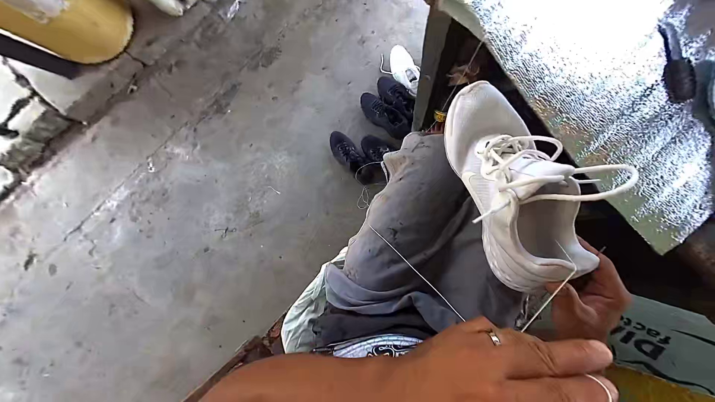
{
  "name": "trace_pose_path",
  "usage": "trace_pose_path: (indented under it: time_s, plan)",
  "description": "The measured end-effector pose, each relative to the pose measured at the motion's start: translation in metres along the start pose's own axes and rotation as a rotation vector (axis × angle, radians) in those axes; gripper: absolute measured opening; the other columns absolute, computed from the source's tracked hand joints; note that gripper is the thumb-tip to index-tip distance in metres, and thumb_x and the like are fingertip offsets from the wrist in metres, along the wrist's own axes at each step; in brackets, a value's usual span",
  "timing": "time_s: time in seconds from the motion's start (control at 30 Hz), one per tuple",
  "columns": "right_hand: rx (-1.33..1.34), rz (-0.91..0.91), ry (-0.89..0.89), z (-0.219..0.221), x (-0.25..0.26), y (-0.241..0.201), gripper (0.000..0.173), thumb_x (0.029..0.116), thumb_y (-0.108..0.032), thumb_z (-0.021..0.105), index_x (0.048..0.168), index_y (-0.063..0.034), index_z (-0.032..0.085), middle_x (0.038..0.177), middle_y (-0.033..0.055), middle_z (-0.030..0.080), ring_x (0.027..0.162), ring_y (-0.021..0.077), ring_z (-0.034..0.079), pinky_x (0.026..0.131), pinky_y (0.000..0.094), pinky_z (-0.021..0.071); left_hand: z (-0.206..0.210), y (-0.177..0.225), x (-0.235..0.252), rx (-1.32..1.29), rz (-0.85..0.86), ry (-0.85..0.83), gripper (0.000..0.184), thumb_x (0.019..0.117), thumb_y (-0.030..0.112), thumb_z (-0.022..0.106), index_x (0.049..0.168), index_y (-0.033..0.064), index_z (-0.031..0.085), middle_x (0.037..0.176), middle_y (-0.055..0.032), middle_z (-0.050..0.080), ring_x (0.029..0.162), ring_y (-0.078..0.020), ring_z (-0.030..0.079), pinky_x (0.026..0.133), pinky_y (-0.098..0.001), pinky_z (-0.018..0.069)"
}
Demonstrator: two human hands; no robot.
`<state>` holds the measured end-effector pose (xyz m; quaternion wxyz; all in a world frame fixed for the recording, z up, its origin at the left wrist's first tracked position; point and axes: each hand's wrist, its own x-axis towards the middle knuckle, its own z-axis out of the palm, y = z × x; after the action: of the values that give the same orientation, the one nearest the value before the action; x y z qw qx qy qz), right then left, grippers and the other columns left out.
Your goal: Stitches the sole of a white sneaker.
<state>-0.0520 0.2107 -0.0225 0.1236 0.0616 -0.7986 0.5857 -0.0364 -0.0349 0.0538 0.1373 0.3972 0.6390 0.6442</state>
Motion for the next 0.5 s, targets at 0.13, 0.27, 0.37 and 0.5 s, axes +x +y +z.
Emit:
trace_pose_path:
  time_s: [0.13,0.27,0.37,0.5]
  plan:
    - [0.007,-0.014,-0.021,0.004,0.001,0.003,0.049,0.0903,-0.044,0.076,0.131,-0.0182,0.066,0.129,-0.0114,0.069,0.111,0.0014,0.067,0.092,0.021,0.0571,0.007,0.0,-0.004,-0.027,0.021,0.021,0.037,0.1027,0.014,0.053,0.136,0.0029,0.063,0.148,-0.0152,0.057,0.128,-0.0246,0.061,0.101,-0.0401,0.0498]
    - [0.039,-0.015,-0.028,0.006,0.001,0.006,0.049,0.0905,-0.044,0.076,0.131,-0.0184,0.066,0.129,-0.0104,0.069,0.109,0.0018,0.067,0.089,0.0203,0.0571,0.006,0.004,0.002,-0.052,0.073,0.05,0.036,0.1023,0.012,0.05,0.134,0.002,0.064,0.145,-0.0163,0.059,0.121,-0.0251,0.065,0.098,-0.0389,0.0516]
    - [0.07,-0.006,-0.035,0.005,0.0,0.006,0.05,0.0902,-0.042,0.077,0.131,-0.0169,0.065,0.128,-0.0091,0.069,0.106,0.0027,0.068,0.087,0.0204,0.0577,0.003,0.008,0.008,-0.051,0.109,0.066,0.038,0.1014,0.013,0.051,0.135,0.0027,0.064,0.143,-0.0165,0.061,0.11,-0.025,0.069,0.089,-0.0376,0.0528]
    - [0.055,-0.001,-0.014,0.006,0.0,0.006,0.051,0.0892,-0.044,0.077,0.131,-0.0173,0.066,0.127,-0.0095,0.07,0.108,0.003,0.068,0.089,0.0211,0.0576,-0.003,0.011,0.015,-0.035,0.163,0.086,0.038,0.1027,0.015,0.049,0.136,0.0042,0.064,0.143,-0.0162,0.061,0.107,-0.0254,0.069,0.088,-0.0384,0.052]
